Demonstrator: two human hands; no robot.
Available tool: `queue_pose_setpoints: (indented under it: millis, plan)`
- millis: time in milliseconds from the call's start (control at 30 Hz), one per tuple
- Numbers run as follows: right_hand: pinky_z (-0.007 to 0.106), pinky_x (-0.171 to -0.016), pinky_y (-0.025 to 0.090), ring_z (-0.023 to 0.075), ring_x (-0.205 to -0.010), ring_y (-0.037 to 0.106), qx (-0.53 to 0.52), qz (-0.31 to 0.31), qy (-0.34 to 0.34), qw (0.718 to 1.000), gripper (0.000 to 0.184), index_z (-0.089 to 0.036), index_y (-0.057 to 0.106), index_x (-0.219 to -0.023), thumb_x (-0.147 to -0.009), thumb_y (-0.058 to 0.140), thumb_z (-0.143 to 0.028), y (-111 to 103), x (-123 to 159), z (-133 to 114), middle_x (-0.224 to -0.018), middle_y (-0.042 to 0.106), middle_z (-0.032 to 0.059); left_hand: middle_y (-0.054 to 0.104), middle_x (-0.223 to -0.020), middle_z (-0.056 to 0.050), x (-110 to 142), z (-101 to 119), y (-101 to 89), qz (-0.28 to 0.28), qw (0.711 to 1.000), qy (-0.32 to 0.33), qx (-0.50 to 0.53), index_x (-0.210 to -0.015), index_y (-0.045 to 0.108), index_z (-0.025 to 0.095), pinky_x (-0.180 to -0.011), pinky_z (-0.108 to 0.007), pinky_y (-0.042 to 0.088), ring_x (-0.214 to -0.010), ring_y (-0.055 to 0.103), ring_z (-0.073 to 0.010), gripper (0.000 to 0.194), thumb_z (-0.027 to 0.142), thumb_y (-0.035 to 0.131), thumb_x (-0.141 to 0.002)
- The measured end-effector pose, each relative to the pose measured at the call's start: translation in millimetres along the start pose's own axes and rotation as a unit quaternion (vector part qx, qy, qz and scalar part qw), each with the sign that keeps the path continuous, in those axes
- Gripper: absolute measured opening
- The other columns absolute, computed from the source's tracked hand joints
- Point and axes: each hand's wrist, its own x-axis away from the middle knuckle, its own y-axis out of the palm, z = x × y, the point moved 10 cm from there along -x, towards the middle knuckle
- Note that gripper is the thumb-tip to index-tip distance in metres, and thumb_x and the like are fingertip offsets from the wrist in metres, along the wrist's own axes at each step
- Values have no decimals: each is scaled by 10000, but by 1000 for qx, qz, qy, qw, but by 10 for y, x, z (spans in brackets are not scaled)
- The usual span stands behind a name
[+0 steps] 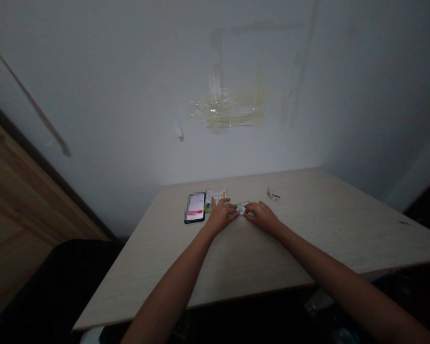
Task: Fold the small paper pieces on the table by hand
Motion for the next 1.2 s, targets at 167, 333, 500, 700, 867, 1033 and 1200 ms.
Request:
queue_pose_setpoints:
  millis: [167,333,500,700,867,1033,1200]
  plan:
    - [546,-1082,308,252,-1092,637,2,0,13,1000,108,-247,713,-937,-868,636,-282,10,1,22,-1151,713,64,737,-1145,12,-18,4,9,1,1000,0,-10,-943,765,321,-1124,-697,-72,-1330,438,-275,213,417,575,-933]
    - [545,-1088,278,240,-1092,624,4,6,25,1000,115,-246,699,-948,-881,607,-257,1,5,5,-1158,702,59,749,-1116,4,-29,2,6,4,1000,-15,-1,-931,757,299,-1126,-698,-61,-1317,461,-277,220,418,572,-936]
    - [504,-1071,285,234,-1104,599,3,20,31,999,104,-225,685,-934,-874,604,-249,-44,2,-3,-1111,695,55,753,-1094,-11,-17,0,-33,35,999,-23,7,-953,746,282,-1126,-710,-54,-1297,488,-287,193,412,609,-914]
    - [340,-931,412,195,-977,623,-41,43,51,997,71,-201,674,-833,-834,605,-217,-56,-21,133,-983,700,48,712,-1171,-26,35,19,-159,99,995,-15,17,-1096,694,305,-1165,-665,18,-1256,520,-260,217,376,638,-898]
    - [314,-899,447,190,-929,637,-89,69,65,991,62,-203,675,-766,-794,621,-212,-39,-36,282,-946,707,48,707,-1147,-19,56,102,-198,109,994,20,8,-1058,699,293,-1181,-625,37,-1211,546,-225,171,314,628,-905]
    - [320,-889,460,193,-906,643,-116,80,77,987,57,-200,684,-779,-774,635,-228,-12,-38,372,-931,709,48,708,-1152,-12,66,156,-184,105,993,49,-8,-1058,714,315,-1175,-635,30,-1199,544,-218,178,302,617,-909]
    - [325,-877,461,203,-912,641,-126,83,84,985,92,-199,691,-833,-785,628,-246,-28,-32,389,-924,705,49,709,-1190,1,46,152,-84,78,995,53,-42,-1079,720,361,-1141,-703,25,-1269,492,-256,200,337,615,-910]
